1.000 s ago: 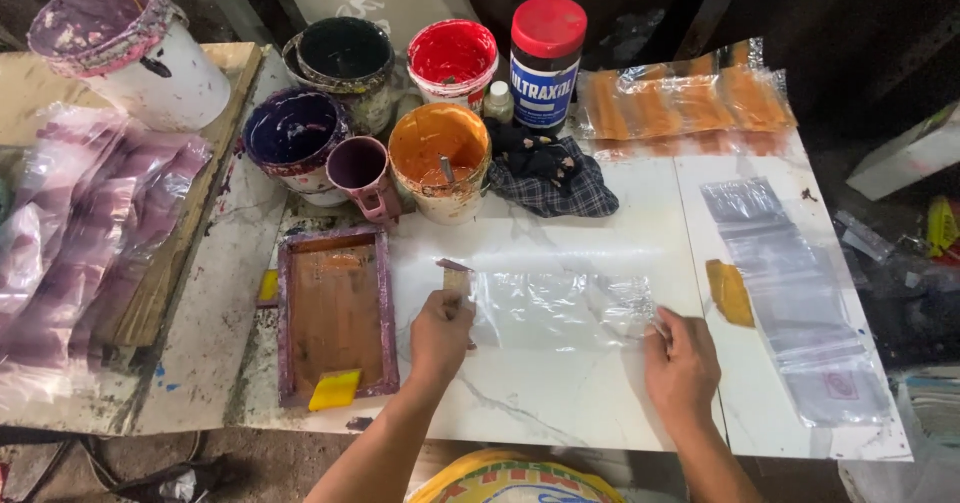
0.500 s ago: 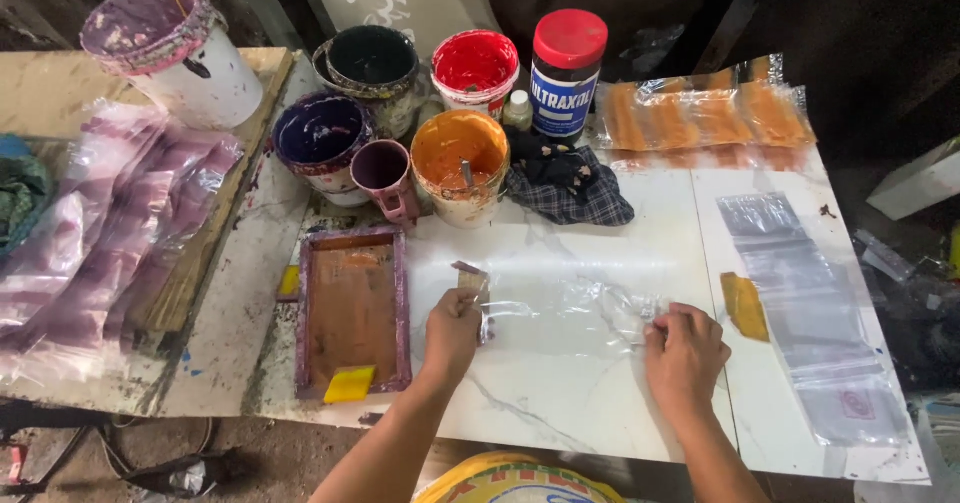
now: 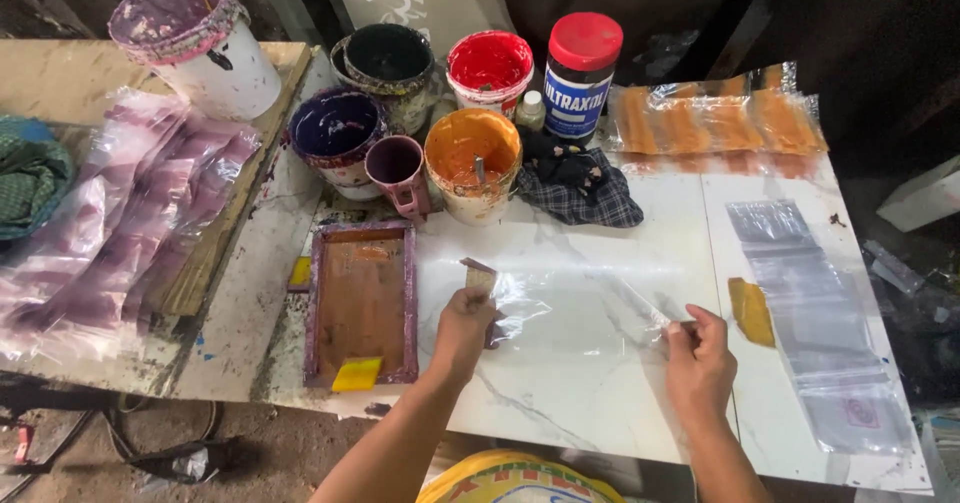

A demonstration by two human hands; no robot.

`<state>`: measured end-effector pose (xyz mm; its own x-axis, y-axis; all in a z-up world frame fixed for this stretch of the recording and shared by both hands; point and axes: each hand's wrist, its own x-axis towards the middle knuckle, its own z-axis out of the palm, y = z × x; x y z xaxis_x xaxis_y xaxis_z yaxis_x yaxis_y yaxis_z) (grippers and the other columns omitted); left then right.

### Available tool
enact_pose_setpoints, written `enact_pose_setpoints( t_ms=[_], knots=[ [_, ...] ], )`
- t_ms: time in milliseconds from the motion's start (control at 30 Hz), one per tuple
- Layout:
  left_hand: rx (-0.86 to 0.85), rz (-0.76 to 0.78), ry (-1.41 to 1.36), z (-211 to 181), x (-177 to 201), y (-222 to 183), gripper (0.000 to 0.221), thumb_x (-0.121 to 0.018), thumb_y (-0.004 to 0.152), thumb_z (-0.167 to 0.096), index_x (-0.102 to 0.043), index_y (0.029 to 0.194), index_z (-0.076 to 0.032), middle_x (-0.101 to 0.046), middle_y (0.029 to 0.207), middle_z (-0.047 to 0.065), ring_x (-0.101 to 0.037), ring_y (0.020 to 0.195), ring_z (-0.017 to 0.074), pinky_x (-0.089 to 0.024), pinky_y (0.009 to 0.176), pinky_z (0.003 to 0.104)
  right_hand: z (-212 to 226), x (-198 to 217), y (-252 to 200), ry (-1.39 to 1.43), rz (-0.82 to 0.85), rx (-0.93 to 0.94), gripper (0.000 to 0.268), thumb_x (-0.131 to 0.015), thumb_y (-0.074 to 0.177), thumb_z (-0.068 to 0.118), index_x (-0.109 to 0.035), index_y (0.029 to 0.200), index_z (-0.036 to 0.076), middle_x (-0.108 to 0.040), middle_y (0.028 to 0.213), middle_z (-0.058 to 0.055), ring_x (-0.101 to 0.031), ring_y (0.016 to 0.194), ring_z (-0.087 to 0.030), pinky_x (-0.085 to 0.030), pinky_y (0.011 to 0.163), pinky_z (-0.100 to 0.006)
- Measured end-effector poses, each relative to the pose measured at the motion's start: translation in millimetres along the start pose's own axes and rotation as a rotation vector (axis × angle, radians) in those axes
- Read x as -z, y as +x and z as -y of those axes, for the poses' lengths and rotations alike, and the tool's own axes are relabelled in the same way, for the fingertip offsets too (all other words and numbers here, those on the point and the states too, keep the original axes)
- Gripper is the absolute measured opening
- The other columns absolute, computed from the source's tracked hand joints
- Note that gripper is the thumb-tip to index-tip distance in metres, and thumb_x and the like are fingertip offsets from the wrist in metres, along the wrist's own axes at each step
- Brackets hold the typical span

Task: Smoothing plastic sheets, wiping a cloth on a table, and sorting plastic bags in a print shop.

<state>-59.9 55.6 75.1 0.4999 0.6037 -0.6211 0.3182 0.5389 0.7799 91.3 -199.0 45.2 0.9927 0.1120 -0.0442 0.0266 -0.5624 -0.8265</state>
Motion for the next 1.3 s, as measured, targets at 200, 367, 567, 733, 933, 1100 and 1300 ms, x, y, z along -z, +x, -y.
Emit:
enact_pose_setpoints(
  t_ms=[200, 367, 567, 733, 933, 1100, 1300],
  knots=[
    [-0.109, 0.012, 0.138, 9, -3, 17, 0.036, -0.062, 0.091, -0.005, -0.063, 0.127, -0.007, -0.057, 0.074, 0.005, -0.05, 0.061, 0.0157, -0.039, 0.053, 0.029, -4, -3, 8, 0.276, -0.003, -0.005, 0.028, -0.061, 0.101, 0.005, -0.062, 0.129, 0.007, -0.061, 0.102, -0.009, -0.069, 0.083, -0.021, -0.058, 0.083, -0.033],
    [0.0, 0.24, -0.503, 50, 12, 57, 0.021, -0.049, 0.1, 0.003, -0.058, 0.116, -0.006, -0.065, 0.088, 0.017, -0.057, 0.07, 0.0229, -0.048, 0.069, 0.035, -16, -3, 13, 0.45, -0.072, 0.091, 0.029, -0.059, 0.101, -0.004, -0.059, 0.128, 0.005, -0.064, 0.112, -0.007, -0.059, 0.086, -0.016, -0.055, 0.078, -0.029],
    [0.05, 0.351, -0.622, 50, 7, 45, 0.026, -0.041, 0.099, -0.006, -0.054, 0.12, -0.015, -0.07, 0.119, 0.024, -0.067, 0.09, 0.0297, -0.051, 0.08, 0.037, -56, -4, 30, 0.681, -0.071, 0.086, 0.034, -0.062, 0.096, -0.006, -0.061, 0.128, 0.005, -0.065, 0.114, -0.007, -0.065, 0.085, -0.018, -0.053, 0.075, -0.025],
    [0.075, 0.285, -0.471, 26, 0, 25, 0.05, -0.046, 0.099, -0.043, -0.049, 0.135, -0.009, -0.072, 0.109, 0.02, -0.071, 0.091, 0.0327, -0.051, 0.079, 0.039, -46, 4, 23, 0.662, 0.019, 0.07, 0.036, -0.062, 0.093, -0.009, -0.063, 0.127, 0.003, -0.065, 0.119, -0.01, -0.063, 0.092, -0.019, -0.053, 0.083, -0.027],
    [0.036, 0.038, 0.156, -25, -22, -21, 0.069, -0.063, 0.089, -0.052, -0.049, 0.14, -0.008, -0.058, 0.096, 0.007, -0.061, 0.067, 0.0171, -0.059, 0.063, 0.032, -31, 11, 15, 0.532, 0.077, 0.041, 0.037, -0.065, 0.091, -0.008, -0.066, 0.127, 0.002, -0.069, 0.117, -0.01, -0.059, 0.101, -0.015, -0.051, 0.092, -0.024],
    [0.014, -0.034, 0.469, -17, -15, 1, 0.026, -0.048, 0.09, -0.018, -0.064, 0.109, -0.012, -0.069, 0.089, 0.006, -0.074, 0.064, 0.0201, -0.048, 0.056, 0.027, -46, 4, 23, 0.574, 0.039, 0.053, 0.036, -0.059, 0.093, -0.012, -0.065, 0.125, 0.003, -0.069, 0.119, -0.011, -0.058, 0.091, -0.014, -0.052, 0.081, -0.025],
    [-0.001, -0.079, 0.453, -44, -8, -9, 0.031, -0.051, 0.09, -0.027, -0.071, 0.107, -0.012, -0.073, 0.082, 0.007, -0.067, 0.059, 0.0184, -0.053, 0.065, 0.029, -2, 12, 26, 0.441, -0.078, -0.243, 0.031, -0.067, 0.095, 0.012, -0.064, 0.126, 0.011, -0.062, 0.101, 0.001, -0.06, 0.092, -0.009, -0.05, 0.077, -0.024]
  ],
)
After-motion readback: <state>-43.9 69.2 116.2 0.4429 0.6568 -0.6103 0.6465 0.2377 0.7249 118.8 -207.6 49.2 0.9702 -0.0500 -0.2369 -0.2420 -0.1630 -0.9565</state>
